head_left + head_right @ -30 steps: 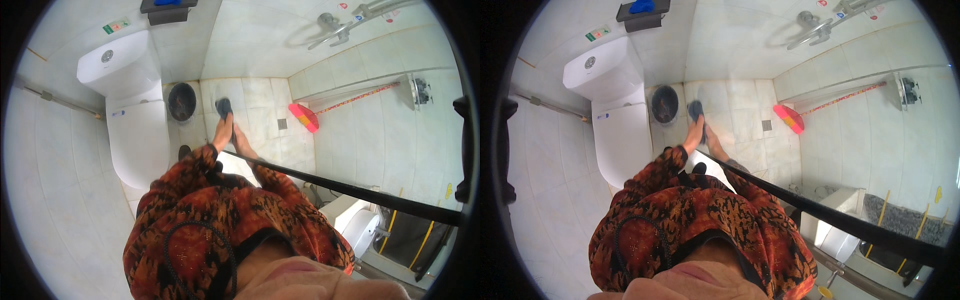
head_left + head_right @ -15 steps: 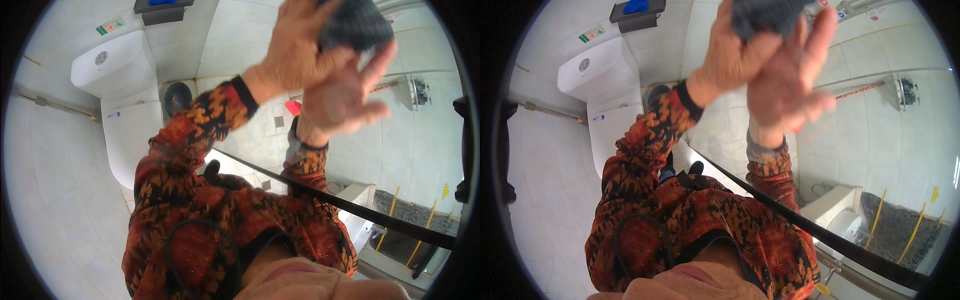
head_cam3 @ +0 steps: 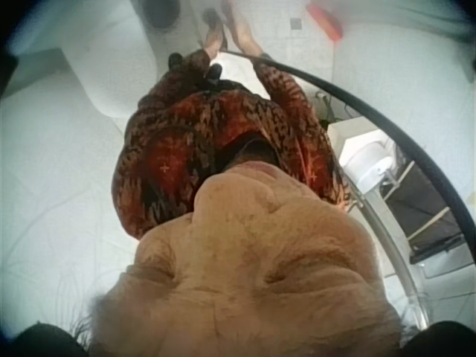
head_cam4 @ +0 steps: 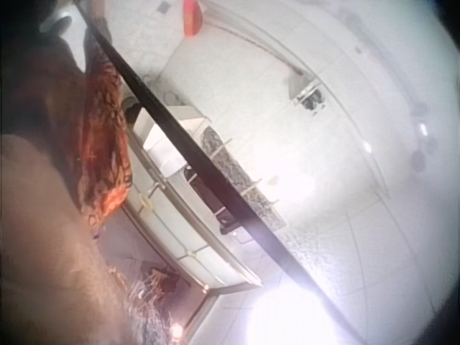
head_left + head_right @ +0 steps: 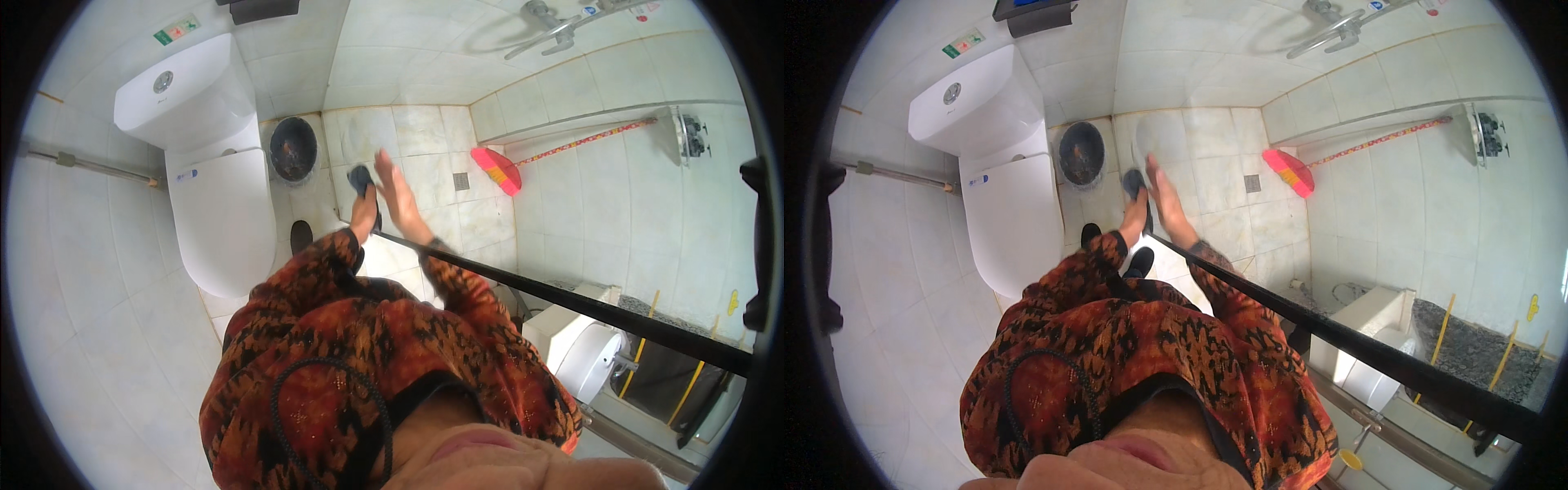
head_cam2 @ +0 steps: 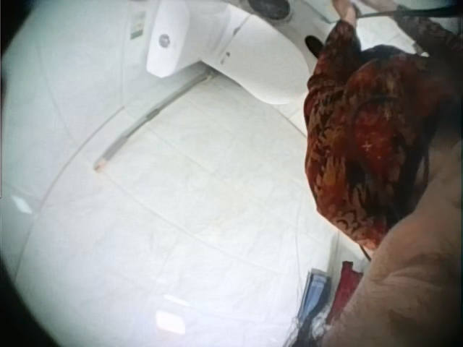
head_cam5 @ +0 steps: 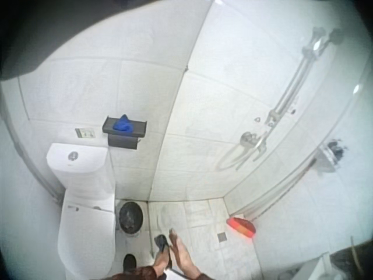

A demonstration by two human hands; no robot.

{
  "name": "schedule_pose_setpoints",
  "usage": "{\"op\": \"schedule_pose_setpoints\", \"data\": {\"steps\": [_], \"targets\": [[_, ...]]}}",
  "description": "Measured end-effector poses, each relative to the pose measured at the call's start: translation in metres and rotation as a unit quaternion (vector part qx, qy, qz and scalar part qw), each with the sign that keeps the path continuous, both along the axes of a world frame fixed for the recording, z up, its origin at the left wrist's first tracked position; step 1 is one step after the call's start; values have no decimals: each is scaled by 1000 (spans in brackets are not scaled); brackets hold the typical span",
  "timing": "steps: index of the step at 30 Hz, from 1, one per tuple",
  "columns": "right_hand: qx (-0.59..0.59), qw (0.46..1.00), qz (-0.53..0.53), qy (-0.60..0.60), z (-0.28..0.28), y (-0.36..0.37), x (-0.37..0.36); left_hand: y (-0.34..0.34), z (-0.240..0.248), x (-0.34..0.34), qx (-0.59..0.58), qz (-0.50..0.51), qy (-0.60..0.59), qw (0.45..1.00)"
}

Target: The person wipes a wooden door, a glass shower door, and tiled bathroom walls using a gray cloth. The person moves from the door to the shower enclosure and continues wiping the walls and glass surfaces.

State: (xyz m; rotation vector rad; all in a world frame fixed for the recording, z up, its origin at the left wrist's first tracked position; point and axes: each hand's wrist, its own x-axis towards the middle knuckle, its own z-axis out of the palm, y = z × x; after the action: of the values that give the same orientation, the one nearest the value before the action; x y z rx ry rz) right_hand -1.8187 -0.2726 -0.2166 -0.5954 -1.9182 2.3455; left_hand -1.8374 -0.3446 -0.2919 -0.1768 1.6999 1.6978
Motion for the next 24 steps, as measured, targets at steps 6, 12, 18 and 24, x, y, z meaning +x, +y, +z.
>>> {"op": "schedule_pose_setpoints", "data": {"steps": [6, 12, 18, 24], "targets": [[-20, 998, -9, -57, 26, -16, 60, -28, 73, 16, 66, -82, -57, 993], [157, 951, -24, 264, 162, -19, 20, -26, 205, -13, 288, 9, 392, 873], [120, 905, -126, 389, 224, -10, -87, 30, 288, -120, 319, 170, 695, 622], [90, 937, -4, 338, 156, 11, -121, 45, 203, -168, 250, 117, 338, 900]]}}
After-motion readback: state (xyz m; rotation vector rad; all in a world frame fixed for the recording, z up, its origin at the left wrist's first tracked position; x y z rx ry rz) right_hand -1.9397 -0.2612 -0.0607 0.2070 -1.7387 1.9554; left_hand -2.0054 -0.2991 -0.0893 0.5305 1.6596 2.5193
